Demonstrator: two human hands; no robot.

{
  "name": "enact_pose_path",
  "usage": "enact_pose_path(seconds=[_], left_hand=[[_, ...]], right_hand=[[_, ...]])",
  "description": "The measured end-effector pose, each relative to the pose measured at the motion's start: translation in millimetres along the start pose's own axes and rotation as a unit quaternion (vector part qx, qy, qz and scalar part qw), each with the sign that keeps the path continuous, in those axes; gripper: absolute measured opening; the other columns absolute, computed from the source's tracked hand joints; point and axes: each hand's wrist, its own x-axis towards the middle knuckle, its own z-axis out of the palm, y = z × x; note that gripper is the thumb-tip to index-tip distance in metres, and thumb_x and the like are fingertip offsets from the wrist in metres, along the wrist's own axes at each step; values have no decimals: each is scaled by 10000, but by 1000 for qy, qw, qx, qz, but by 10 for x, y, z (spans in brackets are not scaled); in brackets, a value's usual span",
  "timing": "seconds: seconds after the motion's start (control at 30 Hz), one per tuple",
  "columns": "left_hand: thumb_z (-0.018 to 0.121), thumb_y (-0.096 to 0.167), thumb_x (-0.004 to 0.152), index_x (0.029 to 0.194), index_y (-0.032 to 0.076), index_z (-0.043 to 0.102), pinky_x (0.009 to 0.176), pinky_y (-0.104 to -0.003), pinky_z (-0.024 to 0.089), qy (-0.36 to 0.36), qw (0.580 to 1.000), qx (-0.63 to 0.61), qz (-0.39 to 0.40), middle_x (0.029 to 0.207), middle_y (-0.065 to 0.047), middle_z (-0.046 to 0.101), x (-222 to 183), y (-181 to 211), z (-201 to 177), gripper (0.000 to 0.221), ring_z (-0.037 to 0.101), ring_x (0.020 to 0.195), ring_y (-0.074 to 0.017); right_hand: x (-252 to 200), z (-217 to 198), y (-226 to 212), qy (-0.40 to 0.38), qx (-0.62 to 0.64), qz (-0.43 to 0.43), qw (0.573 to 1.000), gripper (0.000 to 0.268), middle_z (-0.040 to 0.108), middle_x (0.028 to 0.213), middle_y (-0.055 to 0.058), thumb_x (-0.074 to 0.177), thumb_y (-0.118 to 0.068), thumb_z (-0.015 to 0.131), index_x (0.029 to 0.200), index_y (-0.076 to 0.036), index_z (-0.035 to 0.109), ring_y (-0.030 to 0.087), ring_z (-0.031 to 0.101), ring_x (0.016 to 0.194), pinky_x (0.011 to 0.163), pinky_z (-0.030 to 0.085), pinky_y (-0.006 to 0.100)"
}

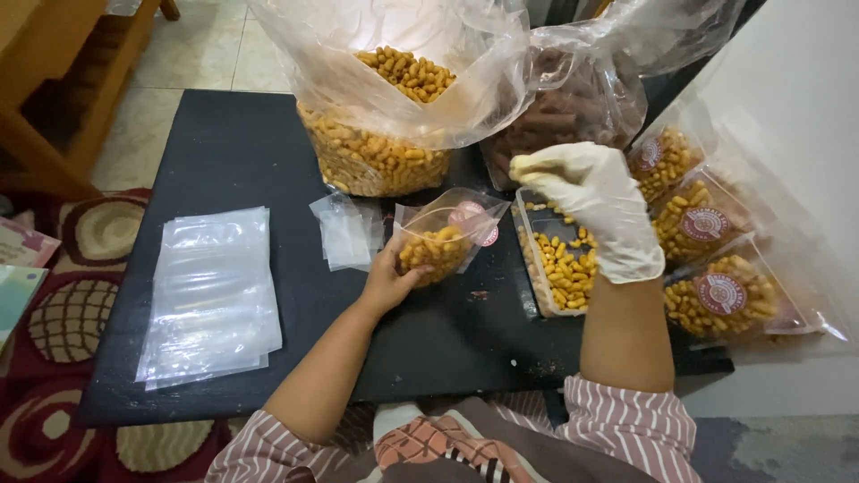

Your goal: The person transfers yellow snack pieces from a clear plastic container into a small clear plastic bag using gloved hands. After filling the bag, the person seals it and applies a round red sticker to the front.

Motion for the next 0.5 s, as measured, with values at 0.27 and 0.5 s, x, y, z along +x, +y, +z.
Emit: enact_pose_path(seconds=[0.27,0.5], left_hand=[[862,45,718,1276,1,548,973,-531,495,6,1000,-11,-2,1128,-228,684,1,-83,-10,642,641,1105,-409],[886,79,712,1235,-10,572,935,-492,524,14,1000,-5,7,1056,-209,702,27,46,-22,617,676,1042,-384]], right_hand=[[395,-422,2224,17,-274,230,933,264,717,1137,-38,871,-272,678,1120,-344,725,270,653,1110,953,506,459],[454,-241,2707,-88,-386,235,888,488,648,1334,144,897,-82,649,1354,-251,624,352,587,1250,1049,481,480]])
